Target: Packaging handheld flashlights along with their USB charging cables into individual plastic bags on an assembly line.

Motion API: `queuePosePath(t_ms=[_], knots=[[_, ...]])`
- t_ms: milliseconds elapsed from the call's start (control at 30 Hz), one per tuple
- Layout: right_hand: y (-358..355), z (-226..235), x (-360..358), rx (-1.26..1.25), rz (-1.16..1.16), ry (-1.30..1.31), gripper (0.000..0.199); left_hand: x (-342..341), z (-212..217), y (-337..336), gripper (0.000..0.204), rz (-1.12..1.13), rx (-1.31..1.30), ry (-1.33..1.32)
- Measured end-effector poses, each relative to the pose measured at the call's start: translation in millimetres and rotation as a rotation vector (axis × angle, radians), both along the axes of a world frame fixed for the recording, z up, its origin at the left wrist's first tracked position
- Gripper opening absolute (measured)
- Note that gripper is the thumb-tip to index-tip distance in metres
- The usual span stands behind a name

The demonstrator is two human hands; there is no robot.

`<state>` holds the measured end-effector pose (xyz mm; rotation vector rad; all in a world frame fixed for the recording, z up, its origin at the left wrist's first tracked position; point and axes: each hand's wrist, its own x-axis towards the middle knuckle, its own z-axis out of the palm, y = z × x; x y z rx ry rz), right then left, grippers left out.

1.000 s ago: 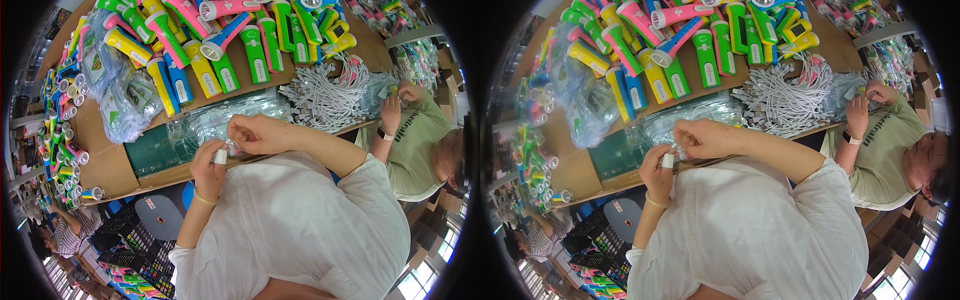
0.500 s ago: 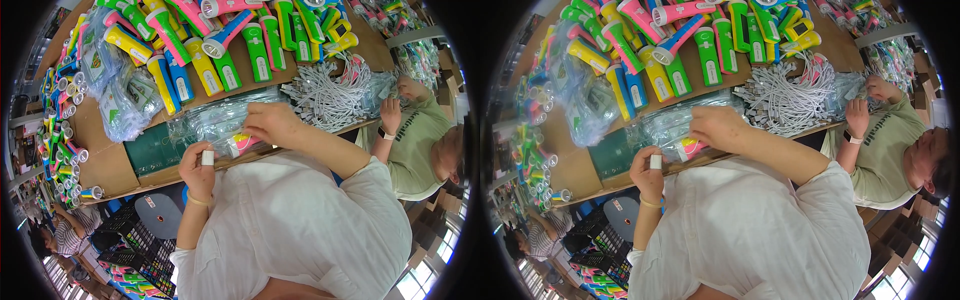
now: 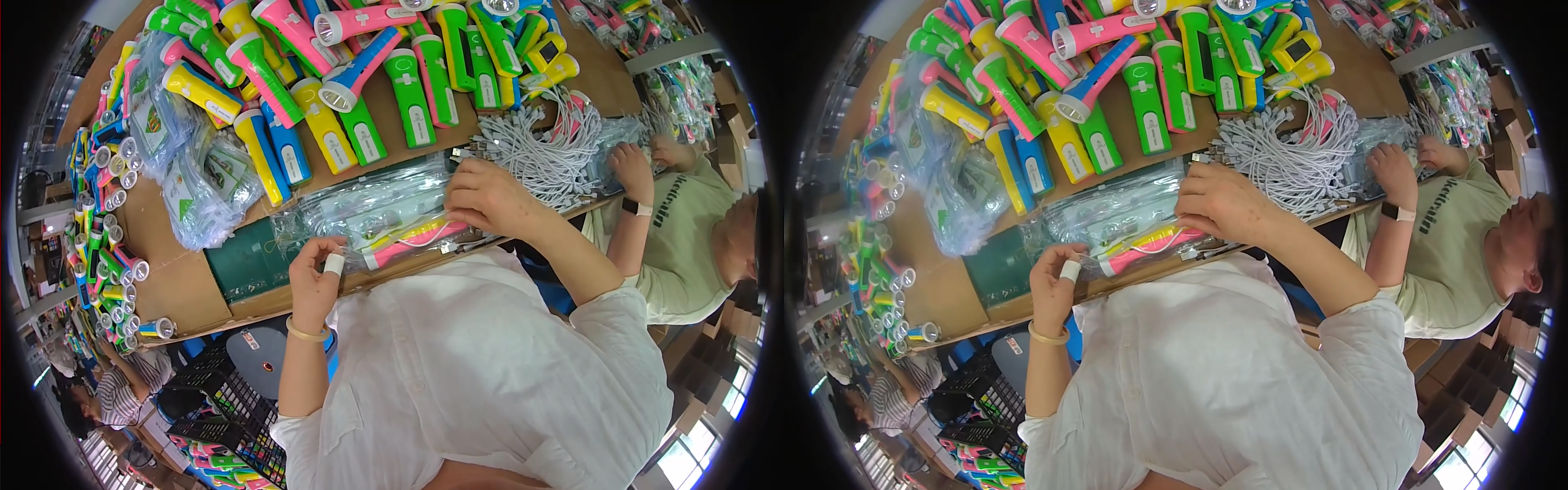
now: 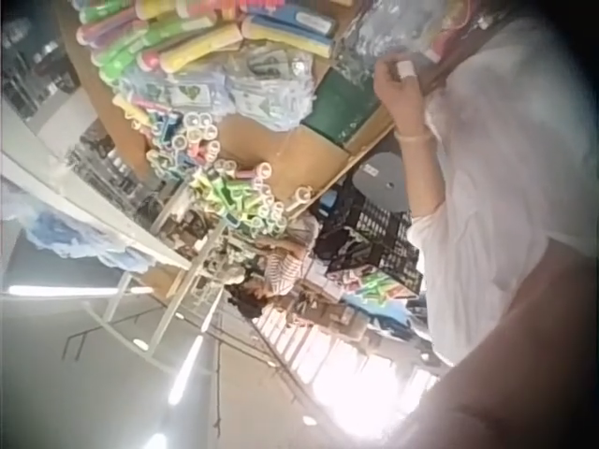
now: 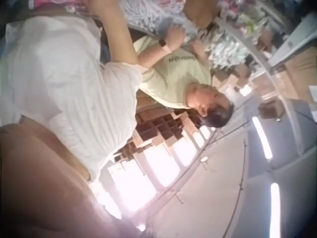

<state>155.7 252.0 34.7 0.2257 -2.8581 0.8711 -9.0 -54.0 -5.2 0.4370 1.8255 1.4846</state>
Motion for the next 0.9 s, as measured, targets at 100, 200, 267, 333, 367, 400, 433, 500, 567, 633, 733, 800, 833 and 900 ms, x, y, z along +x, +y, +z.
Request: queuePosePath(t_ms=[100,200,267,333,367,400,433,500,567,633,733,800,833,900], knots=[[3,0,6,-0.053,-0.205,0.033,0.015,-3,12,9,0.011,-0.08,-0.076,0.245],[16,-8,13,-0.121,-0.294,-0.091,0.015,-2,19,15,0.014,-0.113,-0.13,0.364],[17,-6,13,-0.207,-0.289,-0.165,0.012,3,28,28,0.018,-0.15,-0.143,0.566],[14,-5,13,-0.233,-0.272,-0.144,0.012,7,38,47,0.029,-0.279,-0.115,0.919],[13,-5,10,-0.254,-0.245,-0.123,0.012,9,41,58,0.03,-0.352,-0.079,0.963],[11,-2,8,-0.25,-0.246,-0.123,0.012,12,42,69,0.03,-0.425,-0.041,1.006],[8,2,6,-0.298,-0.249,-0.122,0.011,17,39,79,0.032,-0.455,-0.031,1.004],[2,4,3,-0.348,-0.248,-0.125,0.011,24,35,95,0.031,-0.494,-0.013,0.981],[-1,0,3,-0.361,-0.202,-0.117,0.011,30,28,106,0.029,-0.517,0.03,0.995],[-4,-2,4,-0.349,-0.21,-0.107,0.012,36,23,114,0.026,-0.564,0.011,0.92],[-2,-5,7,-0.399,-0.212,-0.076,0.01,39,18,121,0.019,-0.574,0.034,0.904],[0,-6,12,-0.396,-0.241,-0.108,0.01,41,16,121,0.017,-0.559,0.041,0.897],[0,-6,12,-0.399,-0.243,-0.108,0.01,42,13,118,0.017,-0.503,0.086,0.858],[-3,-5,14,-0.414,-0.248,-0.159,0.01,44,12,116,0.016,-0.449,0.128,0.817]])
